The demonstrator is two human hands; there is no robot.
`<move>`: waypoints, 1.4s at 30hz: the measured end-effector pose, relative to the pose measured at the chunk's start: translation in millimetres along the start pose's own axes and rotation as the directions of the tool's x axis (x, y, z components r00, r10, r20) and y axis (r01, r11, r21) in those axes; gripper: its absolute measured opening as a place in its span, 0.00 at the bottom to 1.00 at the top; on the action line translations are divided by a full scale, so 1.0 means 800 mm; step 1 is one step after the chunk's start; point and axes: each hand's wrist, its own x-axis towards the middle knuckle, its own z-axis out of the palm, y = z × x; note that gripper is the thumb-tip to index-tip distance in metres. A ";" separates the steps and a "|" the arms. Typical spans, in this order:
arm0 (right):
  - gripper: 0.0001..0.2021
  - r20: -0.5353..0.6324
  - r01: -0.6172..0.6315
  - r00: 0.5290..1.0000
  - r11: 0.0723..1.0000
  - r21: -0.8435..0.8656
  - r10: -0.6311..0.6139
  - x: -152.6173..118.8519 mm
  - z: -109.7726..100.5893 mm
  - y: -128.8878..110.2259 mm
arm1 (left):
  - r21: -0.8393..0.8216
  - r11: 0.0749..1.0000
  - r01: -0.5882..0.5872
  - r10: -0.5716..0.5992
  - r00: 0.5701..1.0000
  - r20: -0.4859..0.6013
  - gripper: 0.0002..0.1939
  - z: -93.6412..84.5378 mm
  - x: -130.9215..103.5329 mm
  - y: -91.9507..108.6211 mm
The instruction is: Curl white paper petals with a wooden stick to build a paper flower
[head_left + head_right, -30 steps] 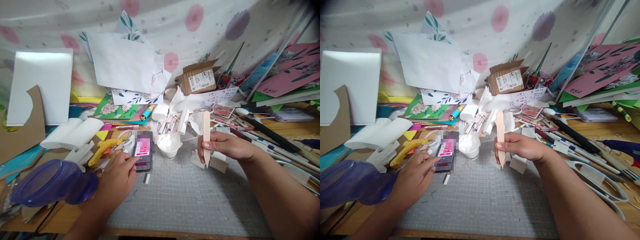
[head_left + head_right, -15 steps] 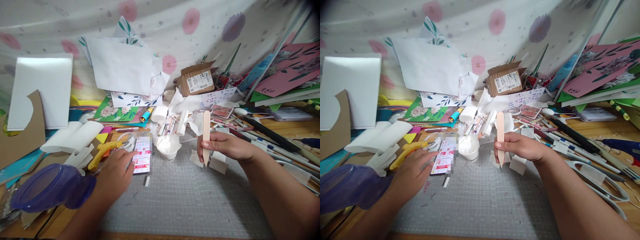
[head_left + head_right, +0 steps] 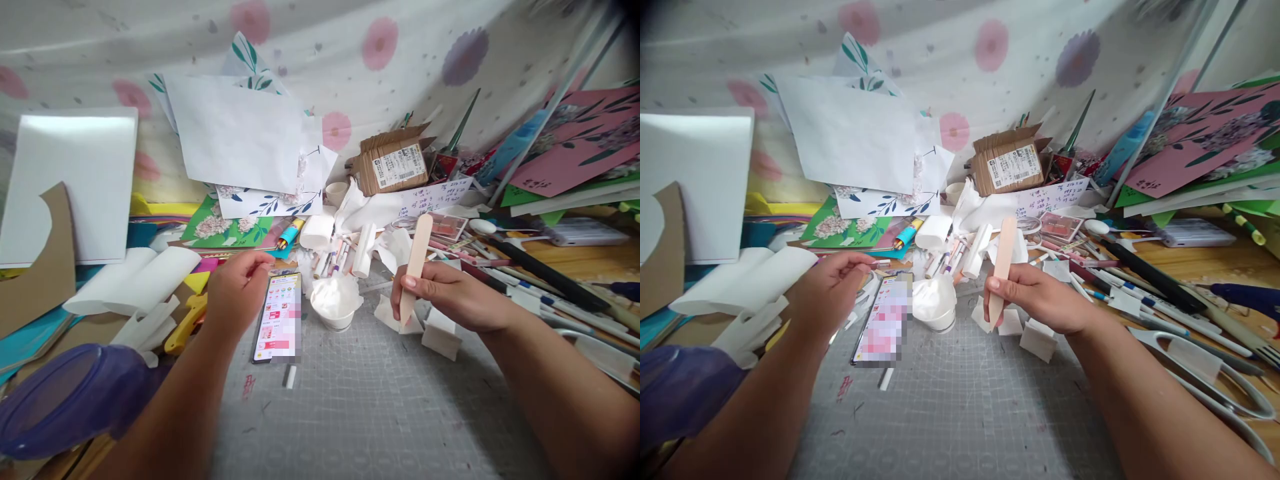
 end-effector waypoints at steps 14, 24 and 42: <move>0.19 0.231 0.043 0.966 0.955 0.293 -0.114 -0.016 0.039 -0.020 | -0.349 0.627 -0.696 0.767 0.629 0.122 0.10 0.026 -0.103 0.089; 0.18 0.263 0.019 0.960 0.959 0.282 -0.096 -0.016 0.044 -0.023 | -0.437 0.624 -0.648 0.773 0.594 0.222 0.08 0.024 -0.101 0.080; 0.19 0.311 0.042 0.944 0.978 0.204 -0.106 -0.014 0.046 -0.018 | -0.491 0.625 -0.607 0.754 0.633 0.176 0.12 0.027 -0.120 0.084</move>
